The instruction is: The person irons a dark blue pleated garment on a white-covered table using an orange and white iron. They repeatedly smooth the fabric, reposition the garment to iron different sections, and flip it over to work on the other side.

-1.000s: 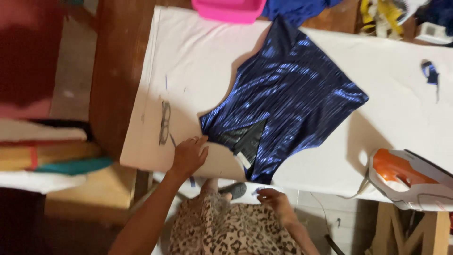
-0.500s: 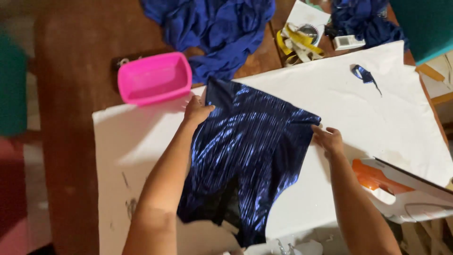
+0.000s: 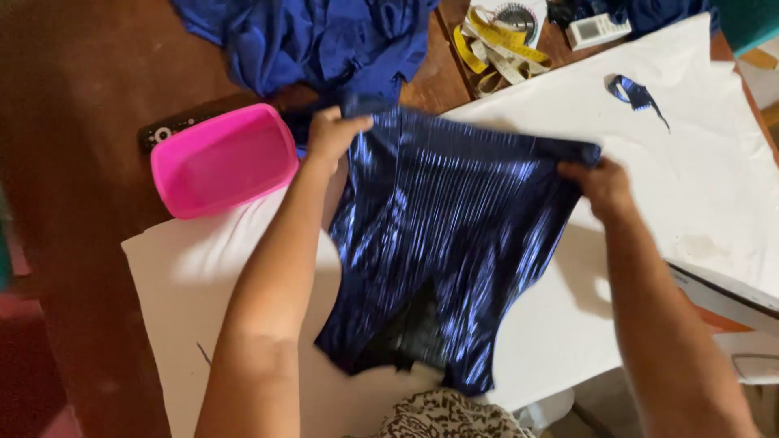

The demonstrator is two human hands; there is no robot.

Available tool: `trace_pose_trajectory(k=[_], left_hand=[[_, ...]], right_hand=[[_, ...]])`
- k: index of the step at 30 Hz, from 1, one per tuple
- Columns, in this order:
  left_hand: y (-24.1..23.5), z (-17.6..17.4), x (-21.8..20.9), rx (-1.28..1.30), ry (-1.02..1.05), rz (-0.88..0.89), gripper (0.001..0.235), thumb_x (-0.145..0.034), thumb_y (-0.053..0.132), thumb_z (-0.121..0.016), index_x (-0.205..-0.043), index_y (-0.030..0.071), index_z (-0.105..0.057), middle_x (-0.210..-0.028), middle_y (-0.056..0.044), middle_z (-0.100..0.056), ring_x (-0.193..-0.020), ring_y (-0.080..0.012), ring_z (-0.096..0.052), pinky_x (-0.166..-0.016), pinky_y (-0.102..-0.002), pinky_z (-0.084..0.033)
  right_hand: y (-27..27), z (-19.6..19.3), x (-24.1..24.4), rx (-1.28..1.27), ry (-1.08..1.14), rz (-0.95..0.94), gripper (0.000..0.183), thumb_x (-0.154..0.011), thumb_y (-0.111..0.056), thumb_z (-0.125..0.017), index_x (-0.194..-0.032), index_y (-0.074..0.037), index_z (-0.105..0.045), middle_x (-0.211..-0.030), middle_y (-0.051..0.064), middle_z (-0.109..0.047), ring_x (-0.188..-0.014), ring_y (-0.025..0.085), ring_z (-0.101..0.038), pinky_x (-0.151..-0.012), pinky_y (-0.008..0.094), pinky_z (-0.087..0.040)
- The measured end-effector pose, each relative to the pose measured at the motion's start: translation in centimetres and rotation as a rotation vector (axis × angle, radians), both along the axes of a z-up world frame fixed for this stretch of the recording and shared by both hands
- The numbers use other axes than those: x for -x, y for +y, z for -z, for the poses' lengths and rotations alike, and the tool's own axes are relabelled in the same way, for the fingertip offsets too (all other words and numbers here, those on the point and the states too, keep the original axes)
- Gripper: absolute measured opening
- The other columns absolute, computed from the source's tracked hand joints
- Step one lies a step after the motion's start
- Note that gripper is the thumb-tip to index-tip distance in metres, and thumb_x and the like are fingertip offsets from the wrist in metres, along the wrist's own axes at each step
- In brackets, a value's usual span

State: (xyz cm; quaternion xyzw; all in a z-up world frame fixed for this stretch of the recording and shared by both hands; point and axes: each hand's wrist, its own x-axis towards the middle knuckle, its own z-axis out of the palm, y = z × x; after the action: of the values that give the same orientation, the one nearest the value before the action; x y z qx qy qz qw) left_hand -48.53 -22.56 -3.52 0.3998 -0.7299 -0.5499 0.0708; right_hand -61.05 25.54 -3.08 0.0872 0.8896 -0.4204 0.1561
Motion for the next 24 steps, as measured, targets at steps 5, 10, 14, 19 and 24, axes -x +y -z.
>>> trace_pose_trajectory(k=[5, 10, 14, 19, 24], left_hand=[[-0.7, -0.6, 5.2, 0.074, 0.222, -0.058, 0.03, -0.061, 0.037, -0.09, -0.086, 0.027, -0.079, -0.067, 0.003, -0.074, -0.067, -0.0137, -0.073, -0.062, -0.028, -0.058], [4.6, -8.8, -5.4, 0.674, 0.535, 0.333, 0.05, -0.091, 0.014, -0.069, -0.136, 0.005, -0.047, -0.114, -0.014, -0.053, -0.086, -0.0273, -0.053, -0.082, -0.041, -0.047], [10.9, -7.5, -21.6, 0.736, 0.376, 0.772, 0.04, -0.097, 0.011, -0.057, -0.135, 0.001, -0.05, -0.114, -0.025, -0.062, -0.083, -0.0428, -0.06, -0.069, -0.052, -0.046], [15.2, -8.7, -32.7, 0.871, 0.442, 1.013, 0.064, -0.105, 0.049, -0.039, -0.135, -0.004, -0.057, -0.143, -0.018, -0.055, -0.137, -0.0338, -0.047, -0.116, -0.047, -0.039], [18.1, -4.1, -33.4, 0.893, 0.266, 1.065, 0.061, -0.1, 0.05, -0.045, -0.139, 0.004, -0.054, -0.15, -0.012, -0.049, -0.142, -0.0303, -0.039, -0.116, -0.051, -0.035]], right_hand=[[-1.3, -4.9, 3.5, 0.205, 0.299, 0.058, 0.03, -0.088, -0.027, -0.09, -0.102, -0.012, -0.069, -0.081, -0.002, -0.062, -0.075, 0.008, -0.059, -0.064, 0.023, -0.049], [1.5, -3.9, -5.6, -0.239, 0.785, -0.439, 0.059, -0.093, -0.014, -0.086, -0.136, 0.005, -0.051, -0.115, 0.022, -0.065, -0.092, 0.034, -0.065, -0.076, 0.043, -0.056], [1.7, -6.3, -23.8, -0.352, 0.73, -0.66, 0.051, -0.091, -0.005, -0.069, -0.139, -0.001, -0.052, -0.136, 0.021, -0.058, -0.122, 0.042, -0.055, -0.102, 0.05, -0.041], [0.8, -8.6, -35.5, -0.111, 0.569, -0.803, 0.05, -0.08, -0.01, -0.075, -0.127, -0.008, -0.061, -0.136, 0.009, -0.061, -0.13, 0.027, -0.055, -0.111, 0.047, -0.041], [1.4, -4.9, -38.9, -0.416, 0.531, -0.878, 0.044, -0.093, -0.028, -0.062, -0.135, -0.013, -0.058, -0.143, 0.009, -0.057, -0.135, 0.028, -0.05, -0.116, 0.049, -0.035]])
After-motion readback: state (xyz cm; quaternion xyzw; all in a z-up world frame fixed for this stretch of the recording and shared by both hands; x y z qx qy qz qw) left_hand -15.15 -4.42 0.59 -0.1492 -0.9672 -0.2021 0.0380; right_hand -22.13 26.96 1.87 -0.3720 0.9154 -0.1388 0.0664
